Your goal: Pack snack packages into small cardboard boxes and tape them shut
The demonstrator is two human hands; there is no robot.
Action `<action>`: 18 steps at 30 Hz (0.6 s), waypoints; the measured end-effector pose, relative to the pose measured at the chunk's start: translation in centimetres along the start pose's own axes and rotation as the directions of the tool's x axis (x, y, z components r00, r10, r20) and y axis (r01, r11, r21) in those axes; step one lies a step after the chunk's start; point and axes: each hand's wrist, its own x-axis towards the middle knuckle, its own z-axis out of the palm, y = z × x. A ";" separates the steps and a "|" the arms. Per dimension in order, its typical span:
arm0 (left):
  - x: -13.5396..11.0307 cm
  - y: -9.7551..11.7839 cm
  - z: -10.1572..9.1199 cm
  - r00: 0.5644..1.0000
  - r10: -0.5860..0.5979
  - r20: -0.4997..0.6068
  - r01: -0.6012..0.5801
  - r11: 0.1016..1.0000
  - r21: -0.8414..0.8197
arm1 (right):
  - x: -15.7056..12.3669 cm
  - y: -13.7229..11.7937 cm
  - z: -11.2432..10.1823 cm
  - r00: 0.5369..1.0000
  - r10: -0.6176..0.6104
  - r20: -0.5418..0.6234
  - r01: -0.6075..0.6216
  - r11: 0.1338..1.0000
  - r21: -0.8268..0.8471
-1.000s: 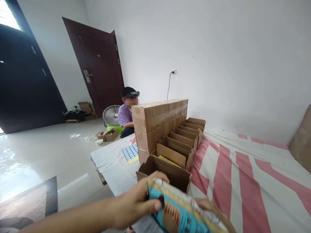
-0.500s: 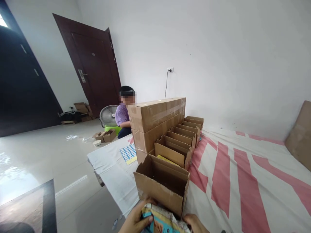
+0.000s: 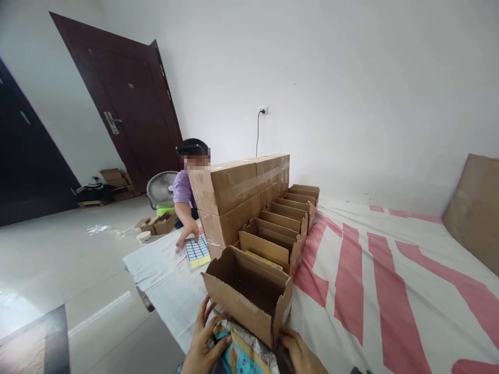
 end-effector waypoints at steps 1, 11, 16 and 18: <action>0.2 -0.1 -0.1 1.000 0.009 -0.003 -0.009 1.000 0.001 | 0.2 -0.1 -0.1 1.000 -0.020 0.014 0.020 1.000 0.009; 0.5 -1.9 0.4 0.999 0.020 -0.027 -0.021 1.000 -0.018 | 2.9 -2.1 -6.0 0.943 0.162 -0.290 -0.097 0.969 0.227; 0.3 -1.4 0.9 0.994 0.014 -0.109 -0.024 0.996 -0.087 | 8.3 1.7 -6.5 0.846 0.279 -0.454 -0.109 0.925 0.363; 0.2 -1.1 1.0 0.992 0.021 -0.127 -0.031 0.997 -0.076 | 10.5 2.5 -6.6 0.840 0.261 -0.476 -0.079 0.926 0.368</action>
